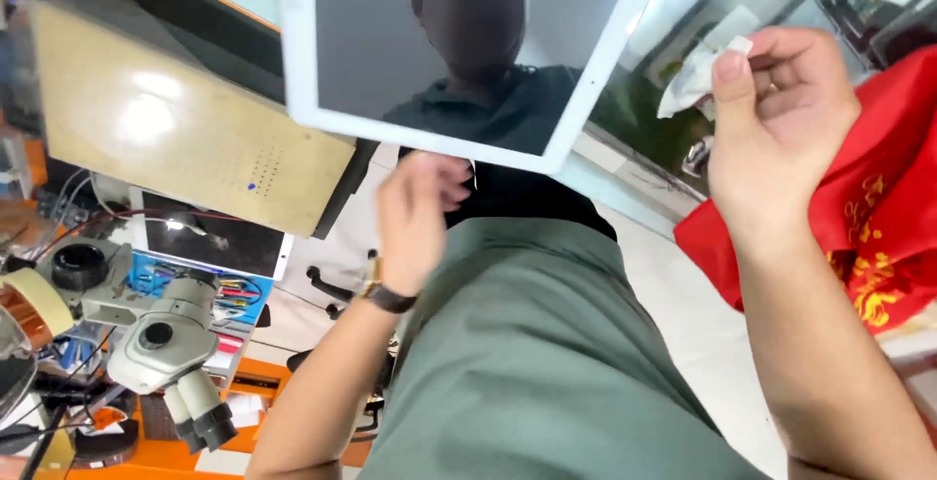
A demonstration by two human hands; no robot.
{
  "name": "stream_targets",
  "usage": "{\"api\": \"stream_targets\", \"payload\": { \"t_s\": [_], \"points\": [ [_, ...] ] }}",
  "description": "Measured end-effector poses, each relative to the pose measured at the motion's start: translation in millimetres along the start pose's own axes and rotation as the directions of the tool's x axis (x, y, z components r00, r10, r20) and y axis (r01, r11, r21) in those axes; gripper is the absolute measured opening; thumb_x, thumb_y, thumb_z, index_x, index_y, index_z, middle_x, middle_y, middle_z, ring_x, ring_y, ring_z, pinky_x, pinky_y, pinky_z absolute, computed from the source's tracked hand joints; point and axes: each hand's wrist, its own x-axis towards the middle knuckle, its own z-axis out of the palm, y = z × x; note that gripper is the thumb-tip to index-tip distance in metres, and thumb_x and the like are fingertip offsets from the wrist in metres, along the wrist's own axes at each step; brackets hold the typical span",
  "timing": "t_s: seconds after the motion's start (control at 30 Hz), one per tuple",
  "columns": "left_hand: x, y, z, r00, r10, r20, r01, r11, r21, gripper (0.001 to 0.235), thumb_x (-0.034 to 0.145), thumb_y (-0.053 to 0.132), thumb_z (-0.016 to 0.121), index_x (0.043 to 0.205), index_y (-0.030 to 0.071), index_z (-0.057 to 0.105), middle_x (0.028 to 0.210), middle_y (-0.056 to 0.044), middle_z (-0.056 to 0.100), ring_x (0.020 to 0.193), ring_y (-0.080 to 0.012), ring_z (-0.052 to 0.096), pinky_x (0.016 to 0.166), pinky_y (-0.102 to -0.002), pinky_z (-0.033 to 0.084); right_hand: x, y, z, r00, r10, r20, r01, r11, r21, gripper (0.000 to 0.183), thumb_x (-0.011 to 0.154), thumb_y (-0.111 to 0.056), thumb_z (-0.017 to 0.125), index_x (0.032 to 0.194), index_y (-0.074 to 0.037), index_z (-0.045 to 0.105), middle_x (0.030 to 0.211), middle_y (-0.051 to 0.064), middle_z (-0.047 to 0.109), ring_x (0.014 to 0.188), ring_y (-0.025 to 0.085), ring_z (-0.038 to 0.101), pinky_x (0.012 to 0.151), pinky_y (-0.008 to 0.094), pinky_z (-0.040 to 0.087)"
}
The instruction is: The person wipes the screen of a white tablet with a small white cloth, then briefly places it on a workbench before picking it up again to continue wiping the screen and edges. The person rotates the tablet to clean different sides while holding it in both hands.
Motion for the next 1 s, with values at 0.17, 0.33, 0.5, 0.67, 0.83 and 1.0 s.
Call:
{"api": "stream_targets", "payload": {
  "t_s": [0.17, 0.33, 0.5, 0.67, 0.83, 1.0],
  "points": [
    [30.6, 33.7, -60.3, 0.526, 0.85, -0.031, -0.586, 0.389, 0.711, 0.063, 0.105, 0.061, 0.059, 0.126, 0.002, 0.057, 0.123, -0.015, 0.048, 0.111, -0.0338, 0.056, 0.098, -0.049, 0.05, 26.3, -29.0, 7.6, 0.986, -0.105, 0.127, 0.089, 0.988, 0.127, 0.023, 0.124, 0.017, 0.073, 0.139, 0.014, 0.056, 0.128, 0.032, 0.068, 0.114, 0.038, 0.074, 0.093, 0.04, 0.069],
    [49.6, 43.8, -77.0, 0.603, 0.789, 0.119, -0.517, 0.272, 0.812, 0.121, 0.089, 0.087, 0.076, 0.169, 0.009, 0.029, 0.164, -0.017, 0.032, 0.155, -0.0387, 0.044, 0.133, -0.062, 0.048, 52.5, -34.5, 26.0, 0.981, -0.155, 0.114, 0.174, 0.967, -0.187, 0.011, 0.115, 0.015, 0.082, 0.12, 0.008, 0.075, 0.114, 0.02, 0.071, 0.079, 0.025, 0.075, 0.071, 0.032, 0.058],
    [47.1, 34.5, -71.5, 0.755, 0.64, 0.144, -0.45, 0.347, 0.823, 0.147, 0.08, 0.094, 0.078, 0.18, 0.014, 0.006, 0.17, -0.019, 0.027, 0.161, -0.0387, 0.04, 0.133, -0.06, 0.051, 78.2, -35.1, 35.9, 0.958, -0.272, 0.094, 0.288, 0.917, -0.276, 0.012, 0.115, 0.017, 0.089, 0.113, 0.009, 0.08, 0.113, 0.02, 0.069, 0.069, 0.021, 0.066, 0.061, 0.03, 0.05],
    [40.9, 46.2, -54.7, 0.897, 0.439, 0.057, -0.304, 0.52, 0.798, 0.15, 0.075, 0.092, 0.081, 0.178, 0.014, 0.004, 0.153, -0.017, 0.047, 0.139, -0.0357, 0.057, 0.089, -0.055, 0.063, 86.4, -30.5, 45.6, 0.953, -0.286, 0.097, 0.3, 0.86, -0.413, 0.027, 0.114, 0.009, 0.09, 0.102, -0.002, 0.069, 0.105, 0.012, 0.066, 0.07, 0.022, 0.052, 0.066, 0.04, 0.04],
    [44.9, 48.4, -58.3, 0.921, 0.377, 0.098, -0.32, 0.59, 0.741, 0.157, 0.079, 0.086, 0.085, 0.176, 0.009, -0.011, 0.19, -0.016, 0.008, 0.171, -0.0432, 0.035, 0.128, -0.057, 0.05, 47.2, -23.9, 46.6, 0.959, -0.239, 0.151, 0.282, 0.836, -0.471, 0.026, 0.112, 0.0, 0.087, 0.096, -0.006, 0.067, 0.098, 0.006, 0.061, 0.084, 0.026, 0.053, 0.095, 0.048, 0.041],
    [42.8, 49.6, -53.1, 0.926, 0.364, 0.095, -0.321, 0.631, 0.706, 0.156, 0.082, 0.083, 0.086, 0.176, 0.011, -0.014, 0.19, -0.018, 0.0, 0.181, -0.0426, 0.016, 0.146, -0.054, 0.035, 90.4, -24.7, 46.7, 0.951, -0.295, 0.094, 0.304, 0.831, -0.465, 0.017, 0.115, -0.001, 0.088, 0.107, -0.005, 0.073, 0.091, 0.008, 0.056, 0.081, 0.028, 0.055, 0.097, 0.048, 0.043]
  ]
}}
